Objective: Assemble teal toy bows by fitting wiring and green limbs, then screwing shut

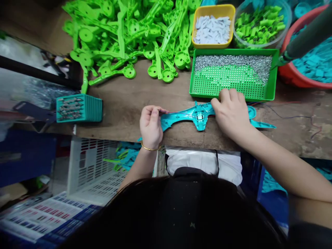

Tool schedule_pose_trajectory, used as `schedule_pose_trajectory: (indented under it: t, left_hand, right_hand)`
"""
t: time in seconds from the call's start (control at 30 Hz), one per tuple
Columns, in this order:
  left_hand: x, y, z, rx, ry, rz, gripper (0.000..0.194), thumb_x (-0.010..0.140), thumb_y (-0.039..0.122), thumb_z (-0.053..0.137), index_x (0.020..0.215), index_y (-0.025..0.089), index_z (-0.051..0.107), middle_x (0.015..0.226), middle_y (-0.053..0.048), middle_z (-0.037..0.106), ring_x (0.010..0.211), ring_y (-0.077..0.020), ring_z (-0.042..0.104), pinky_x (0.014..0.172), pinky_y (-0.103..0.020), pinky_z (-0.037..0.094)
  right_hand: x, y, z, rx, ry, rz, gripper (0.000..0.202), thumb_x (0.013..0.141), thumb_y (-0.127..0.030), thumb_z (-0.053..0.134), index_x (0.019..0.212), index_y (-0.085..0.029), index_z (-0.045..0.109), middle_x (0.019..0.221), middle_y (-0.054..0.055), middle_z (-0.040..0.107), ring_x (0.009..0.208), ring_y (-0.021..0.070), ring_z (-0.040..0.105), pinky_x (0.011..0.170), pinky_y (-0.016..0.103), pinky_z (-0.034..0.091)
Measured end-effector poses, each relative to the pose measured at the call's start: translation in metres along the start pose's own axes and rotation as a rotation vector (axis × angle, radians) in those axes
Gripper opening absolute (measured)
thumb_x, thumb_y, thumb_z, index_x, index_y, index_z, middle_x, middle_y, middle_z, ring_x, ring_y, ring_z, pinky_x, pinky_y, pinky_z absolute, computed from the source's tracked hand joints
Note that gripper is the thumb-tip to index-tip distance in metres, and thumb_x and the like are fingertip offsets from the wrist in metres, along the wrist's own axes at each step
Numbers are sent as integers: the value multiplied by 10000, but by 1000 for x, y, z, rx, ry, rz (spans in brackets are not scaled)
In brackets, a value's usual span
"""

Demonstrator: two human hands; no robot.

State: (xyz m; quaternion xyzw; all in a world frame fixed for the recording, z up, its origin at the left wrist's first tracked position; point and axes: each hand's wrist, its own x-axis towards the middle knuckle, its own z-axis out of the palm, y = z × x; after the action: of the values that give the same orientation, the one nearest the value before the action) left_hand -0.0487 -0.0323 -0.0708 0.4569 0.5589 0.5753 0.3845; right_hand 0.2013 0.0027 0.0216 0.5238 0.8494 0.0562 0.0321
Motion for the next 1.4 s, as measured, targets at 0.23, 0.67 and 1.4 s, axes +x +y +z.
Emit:
schedule_pose_trajectory:
  t: [0.23, 0.67, 1.4]
  left_hand:
    - [-1, 12, -2, 165, -163, 24, 276, 968, 476, 515, 907, 210, 560, 848, 3, 666, 804, -118, 645, 790, -260, 508]
    - [8, 4, 2, -257, -30, -131, 314, 871, 502, 662, 866, 205, 561, 783, 14, 634, 739, -107, 642, 764, -269, 545]
    - [61, -22, -129, -66, 621, 65, 122, 711, 238, 630, 784, 174, 556, 602, 51, 621, 507, -107, 579, 513, -247, 498]
  right_hand:
    - [3, 16, -23, 20, -147, 360, 452, 972, -402, 385, 1024, -79, 697, 930, 220, 645, 961, 311, 587, 769, 453, 378]
    - [-51, 54, -22, 613, -104, 265, 565, 892, -622, 530, 1284, -225, 621, 958, 90, 699, 753, 190, 641, 748, 395, 531]
    - [-94, 83, 47, 375, 119, 432, 451, 947, -336, 424, 1335, -149, 558, 1160, 156, 666, 1095, 281, 594, 982, 482, 478]
